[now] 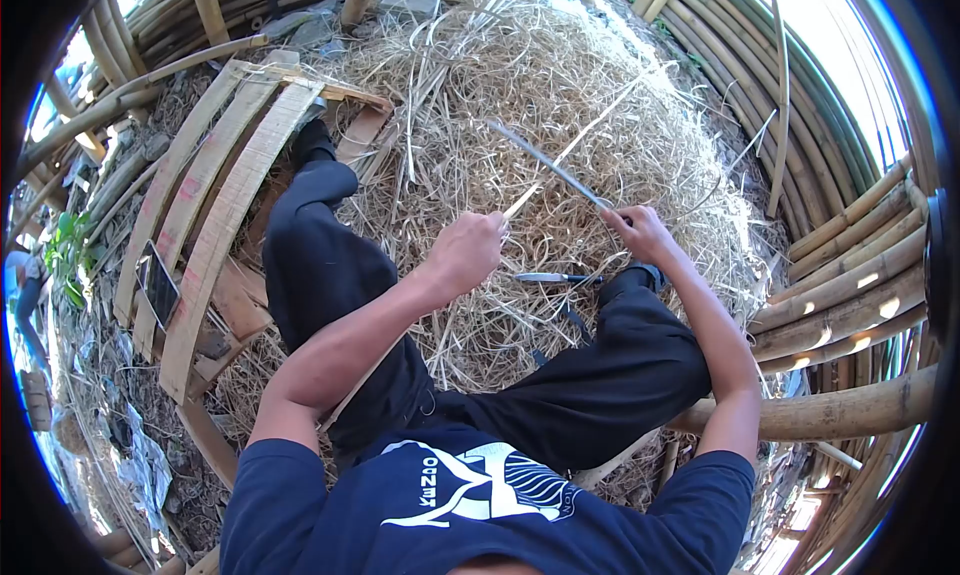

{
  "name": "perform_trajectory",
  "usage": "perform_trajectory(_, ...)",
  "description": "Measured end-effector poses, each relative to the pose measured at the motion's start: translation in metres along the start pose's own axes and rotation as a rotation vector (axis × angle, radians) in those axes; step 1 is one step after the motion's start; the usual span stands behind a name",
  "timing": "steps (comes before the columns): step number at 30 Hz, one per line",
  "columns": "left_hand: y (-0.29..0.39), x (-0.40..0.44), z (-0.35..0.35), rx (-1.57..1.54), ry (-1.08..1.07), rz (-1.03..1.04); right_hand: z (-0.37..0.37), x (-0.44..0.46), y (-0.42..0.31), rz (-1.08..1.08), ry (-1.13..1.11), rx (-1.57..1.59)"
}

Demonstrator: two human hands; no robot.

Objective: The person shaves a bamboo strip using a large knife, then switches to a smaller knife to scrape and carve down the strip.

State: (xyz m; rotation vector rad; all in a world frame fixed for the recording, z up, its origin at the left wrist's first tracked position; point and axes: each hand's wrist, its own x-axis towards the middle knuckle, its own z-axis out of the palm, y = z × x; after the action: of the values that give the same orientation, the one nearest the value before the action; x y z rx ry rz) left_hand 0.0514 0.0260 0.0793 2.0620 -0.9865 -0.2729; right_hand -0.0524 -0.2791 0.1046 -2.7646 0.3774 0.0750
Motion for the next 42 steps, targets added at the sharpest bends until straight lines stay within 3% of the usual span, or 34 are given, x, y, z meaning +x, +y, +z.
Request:
perform_trajectory(4,-0.001,0.001,0.000,-0.017,-0.004,0.017,-0.001,0.005,0.006,-0.172,-0.069,0.008)
perform_trajectory(5,-0.002,-0.001,0.002,-0.031,-0.005,0.041,-0.007,0.007,0.010,-0.068,-0.144,-0.077)
perform_trajectory(10,0.003,0.000,0.000,-0.040,-0.020,0.043,-0.015,0.009,0.019,0.118,0.010,-0.093)
perform_trajectory(13,0.002,0.000,0.002,-0.023,-0.004,0.043,-0.014,0.001,0.003,0.194,-0.024,-0.019)
perform_trajectory(18,0.000,-0.001,-0.002,0.011,0.018,0.026,-0.005,0.003,0.014,-0.139,-0.068,-0.035)
perform_trajectory(21,-0.002,-0.006,-0.001,0.007,-0.003,0.029,-0.014,0.006,0.022,0.176,-0.026,-0.020)
perform_trajectory(24,0.001,-0.006,-0.003,0.016,-0.004,0.040,-0.016,0.004,0.040,0.238,0.134,-0.001)
perform_trajectory(27,0.000,-0.005,0.000,0.038,0.022,0.027,-0.009,-0.003,0.035,0.265,0.009,0.063)
perform_trajectory(29,0.001,-0.007,-0.003,0.087,0.008,0.033,-0.007,-0.009,0.021,0.179,-0.009,0.062)
perform_trajectory(31,-0.003,-0.009,0.001,0.106,0.007,0.033,-0.002,-0.004,0.024,-0.048,-0.012,-0.047)
perform_trajectory(33,-0.005,-0.010,0.005,0.139,-0.005,0.088,-0.007,-0.003,0.027,-0.052,-0.015,-0.060)
perform_trajectory(35,-0.004,-0.013,0.009,0.181,-0.010,0.108,-0.015,-0.003,0.032,0.209,-0.094,-0.078)
perform_trajectory(36,-0.001,-0.015,0.006,0.179,-0.044,0.104,-0.014,-0.003,0.035,0.277,-0.020,-0.009)
perform_trajectory(40,0.000,-0.017,0.002,0.186,-0.038,0.120,-0.018,0.001,0.045,0.442,0.018,-0.082)
perform_trajectory(42,-0.007,-0.016,0.002,0.196,-0.005,0.129,-0.017,-0.005,0.031,0.392,-0.005,-0.023)
